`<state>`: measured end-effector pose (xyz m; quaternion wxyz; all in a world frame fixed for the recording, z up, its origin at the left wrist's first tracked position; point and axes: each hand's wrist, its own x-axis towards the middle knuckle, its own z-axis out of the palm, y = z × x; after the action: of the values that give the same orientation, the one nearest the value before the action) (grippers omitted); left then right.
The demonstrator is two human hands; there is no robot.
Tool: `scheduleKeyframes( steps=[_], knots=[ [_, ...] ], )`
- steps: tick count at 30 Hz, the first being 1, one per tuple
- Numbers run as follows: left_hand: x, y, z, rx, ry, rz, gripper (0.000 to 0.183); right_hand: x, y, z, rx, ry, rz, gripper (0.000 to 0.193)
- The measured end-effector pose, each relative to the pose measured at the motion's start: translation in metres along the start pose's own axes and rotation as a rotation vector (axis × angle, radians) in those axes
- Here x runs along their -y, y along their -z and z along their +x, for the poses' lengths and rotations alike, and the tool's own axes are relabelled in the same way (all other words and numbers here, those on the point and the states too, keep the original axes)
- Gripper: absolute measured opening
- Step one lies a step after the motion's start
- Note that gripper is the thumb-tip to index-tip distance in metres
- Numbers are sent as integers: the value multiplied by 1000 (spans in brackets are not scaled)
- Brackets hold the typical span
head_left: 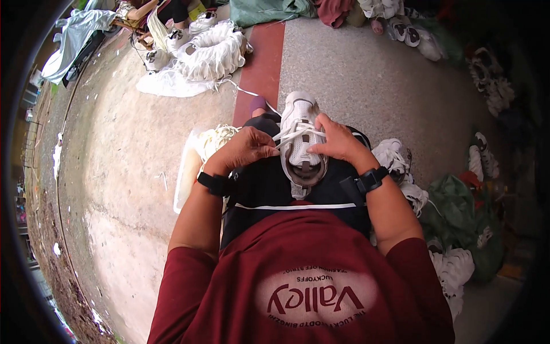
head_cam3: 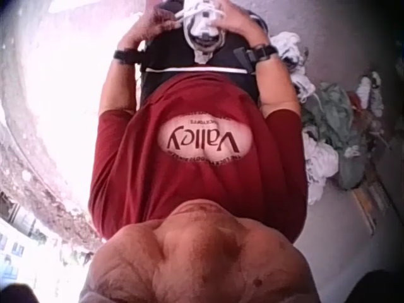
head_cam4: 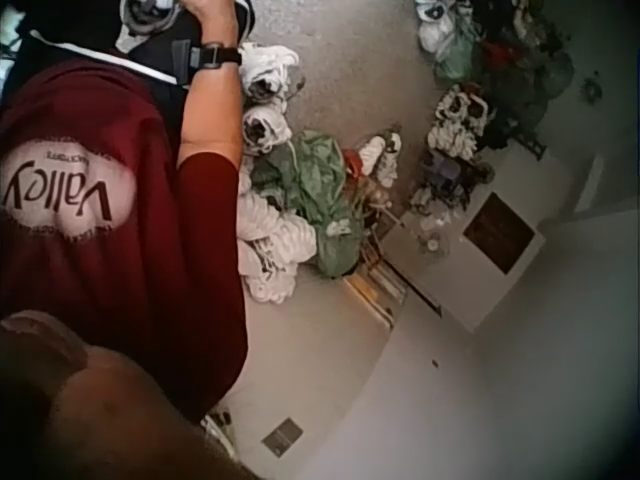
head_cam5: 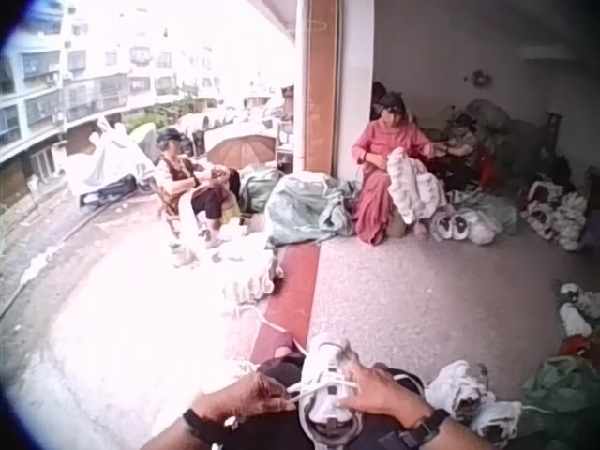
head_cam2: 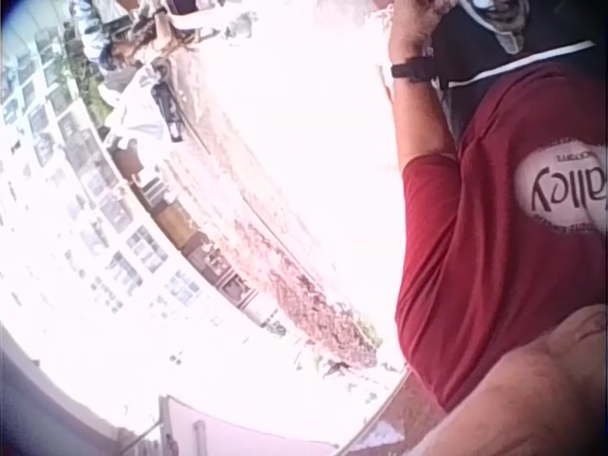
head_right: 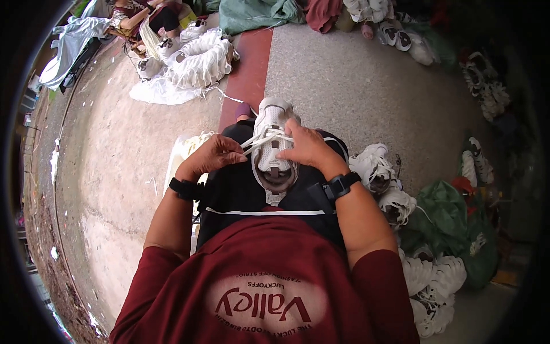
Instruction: Lacing a white athletic shoe.
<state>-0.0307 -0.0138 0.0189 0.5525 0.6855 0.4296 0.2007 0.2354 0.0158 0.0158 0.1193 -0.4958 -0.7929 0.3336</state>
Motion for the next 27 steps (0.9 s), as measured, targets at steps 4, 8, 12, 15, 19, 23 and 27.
scheduleKeyframes(
  steps=[4,8,12,15,19,23,27],
  knots=[
    [6,-7,-1,-167,41,-40,22,-3,-2,-2,19,-55,13,56],
    [15,-7,1,-363,56,-140,25,-12,-11,-4,-120,-31,247,37],
    [14,-13,10,-442,26,-503,21,-24,-10,-5,-453,9,641,16],
    [9,-19,22,-544,40,-654,22,-33,-1,-14,-508,-206,1248,13],
    [5,-20,33,-497,112,-726,23,-55,15,-35,-577,-178,1445,16],
    [-1,-28,43,-334,120,13,32,-102,48,-78,-773,-218,1510,17],
    [-4,-36,46,-384,77,291,39,-153,77,-130,-982,-162,1490,14]
  ],
)
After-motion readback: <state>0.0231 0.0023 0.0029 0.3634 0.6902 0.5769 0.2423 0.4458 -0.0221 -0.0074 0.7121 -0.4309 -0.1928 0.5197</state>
